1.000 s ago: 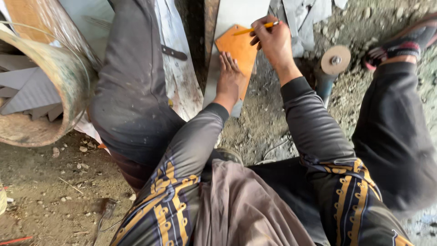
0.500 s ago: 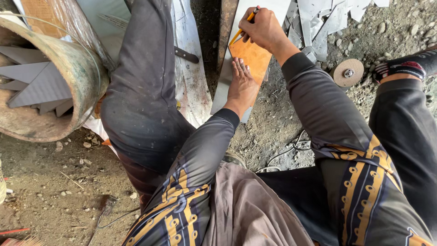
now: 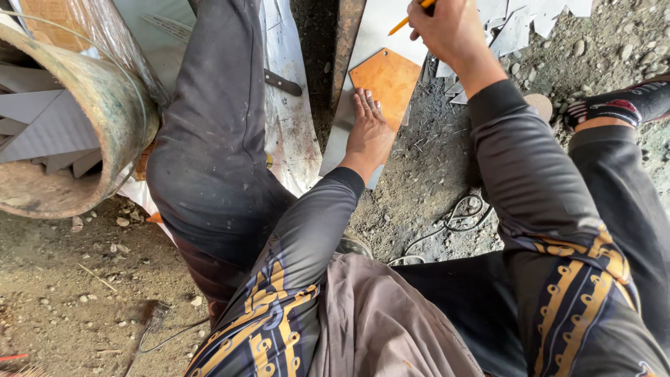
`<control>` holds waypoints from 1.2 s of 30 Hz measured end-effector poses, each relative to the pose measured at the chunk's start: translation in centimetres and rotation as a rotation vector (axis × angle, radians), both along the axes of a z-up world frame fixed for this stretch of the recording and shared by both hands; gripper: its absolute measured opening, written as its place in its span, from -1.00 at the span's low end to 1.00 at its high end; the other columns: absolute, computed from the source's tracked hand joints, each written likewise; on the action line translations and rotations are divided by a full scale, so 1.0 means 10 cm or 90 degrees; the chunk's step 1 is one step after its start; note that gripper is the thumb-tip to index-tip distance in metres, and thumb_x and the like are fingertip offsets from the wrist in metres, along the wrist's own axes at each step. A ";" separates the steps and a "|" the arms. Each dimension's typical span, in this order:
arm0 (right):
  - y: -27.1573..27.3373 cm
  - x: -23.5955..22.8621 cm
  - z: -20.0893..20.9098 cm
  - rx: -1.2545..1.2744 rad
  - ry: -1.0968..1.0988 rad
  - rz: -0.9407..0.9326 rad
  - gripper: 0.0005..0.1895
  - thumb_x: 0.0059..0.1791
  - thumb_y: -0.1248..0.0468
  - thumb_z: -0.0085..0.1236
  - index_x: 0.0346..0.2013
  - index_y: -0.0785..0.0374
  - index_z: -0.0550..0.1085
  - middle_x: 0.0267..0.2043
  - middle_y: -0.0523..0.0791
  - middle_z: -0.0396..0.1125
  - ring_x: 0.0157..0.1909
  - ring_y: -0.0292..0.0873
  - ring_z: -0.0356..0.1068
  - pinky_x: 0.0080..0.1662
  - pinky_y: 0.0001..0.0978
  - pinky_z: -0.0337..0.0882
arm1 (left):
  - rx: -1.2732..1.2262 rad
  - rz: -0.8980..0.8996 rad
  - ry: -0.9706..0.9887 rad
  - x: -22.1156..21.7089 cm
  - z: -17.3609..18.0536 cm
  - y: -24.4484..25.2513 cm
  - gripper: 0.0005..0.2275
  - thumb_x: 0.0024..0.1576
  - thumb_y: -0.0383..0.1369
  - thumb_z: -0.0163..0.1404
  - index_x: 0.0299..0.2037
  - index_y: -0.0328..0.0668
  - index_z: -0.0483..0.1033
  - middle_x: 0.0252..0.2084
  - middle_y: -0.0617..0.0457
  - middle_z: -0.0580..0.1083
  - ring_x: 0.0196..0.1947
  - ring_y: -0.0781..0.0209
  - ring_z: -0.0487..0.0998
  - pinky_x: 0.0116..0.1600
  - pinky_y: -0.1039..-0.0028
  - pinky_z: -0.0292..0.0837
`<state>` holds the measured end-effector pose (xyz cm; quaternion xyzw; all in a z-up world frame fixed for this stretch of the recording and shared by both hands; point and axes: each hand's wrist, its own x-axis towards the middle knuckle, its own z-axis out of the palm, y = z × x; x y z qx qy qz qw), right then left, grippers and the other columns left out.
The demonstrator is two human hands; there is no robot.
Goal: The person uses a pencil to trace the outline of an orange template onto a metal sheet. They repeatedly reposition the template and mark multiple sections of the metal sheet.
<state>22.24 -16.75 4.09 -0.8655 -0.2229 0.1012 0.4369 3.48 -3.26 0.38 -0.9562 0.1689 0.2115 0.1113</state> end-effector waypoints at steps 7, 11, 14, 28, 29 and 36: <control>-0.08 -0.39 -0.17 0.233 0.211 -0.155 -0.87 0.19 0.36 0.09 -0.20 0.40 0.46 -0.33 -0.07 0.47 -0.35 -0.28 0.54 -0.36 -0.51 0.47 | 0.062 -0.018 0.008 -0.02 -0.06 -0.01 -0.48 0.23 -0.34 -0.25 0.38 -0.53 0.19 0.41 -0.56 0.13 0.43 -0.54 0.08 0.46 -0.17 -0.14; -0.15 -0.43 -0.28 0.289 0.247 -0.169 -0.86 0.20 0.35 0.04 -0.18 0.40 0.45 -0.31 -0.04 0.47 -0.33 -0.27 0.55 -0.32 -0.49 0.49 | 0.083 -0.015 0.014 -0.02 -0.05 -0.01 -0.47 0.21 -0.33 -0.25 0.40 -0.46 0.15 0.43 -0.49 0.10 0.45 -0.47 0.07 0.48 -0.10 -0.15; -0.19 -0.43 -0.35 0.306 0.285 -0.216 -0.84 0.18 0.33 0.02 -0.19 0.39 0.47 -0.32 -0.02 0.48 -0.36 -0.25 0.55 -0.34 -0.47 0.50 | 0.088 -0.020 -0.002 0.00 -0.03 0.00 -0.49 0.22 -0.37 -0.25 0.39 -0.47 0.15 0.42 -0.51 0.11 0.43 -0.49 0.07 0.47 -0.11 -0.14; -0.20 -0.49 -0.48 0.441 0.396 -0.360 -0.83 0.10 0.32 0.04 -0.21 0.43 0.48 -0.36 0.04 0.50 -0.41 -0.16 0.56 -0.37 -0.39 0.58 | 0.053 -0.019 0.008 -0.01 0.05 0.02 -0.49 0.24 -0.37 -0.23 0.38 -0.54 0.17 0.40 -0.58 0.13 0.43 -0.54 0.09 0.47 -0.13 -0.11; -0.19 -0.50 -0.49 0.443 0.400 -0.374 -0.83 0.09 0.32 0.04 -0.21 0.43 0.48 -0.36 0.05 0.50 -0.41 -0.15 0.56 -0.37 -0.39 0.58 | 0.053 -0.018 0.008 -0.02 0.05 0.02 -0.49 0.24 -0.37 -0.22 0.38 -0.54 0.17 0.40 -0.58 0.13 0.43 -0.53 0.09 0.47 -0.13 -0.11; -0.18 -0.53 -0.51 0.516 0.443 -0.418 -0.82 0.09 0.35 0.00 -0.21 0.47 0.47 -0.38 0.06 0.48 -0.41 -0.12 0.57 -0.35 -0.34 0.62 | 0.041 -0.014 0.002 -0.04 0.03 0.03 -0.49 0.24 -0.37 -0.22 0.38 -0.55 0.18 0.41 -0.58 0.13 0.43 -0.55 0.09 0.47 -0.14 -0.10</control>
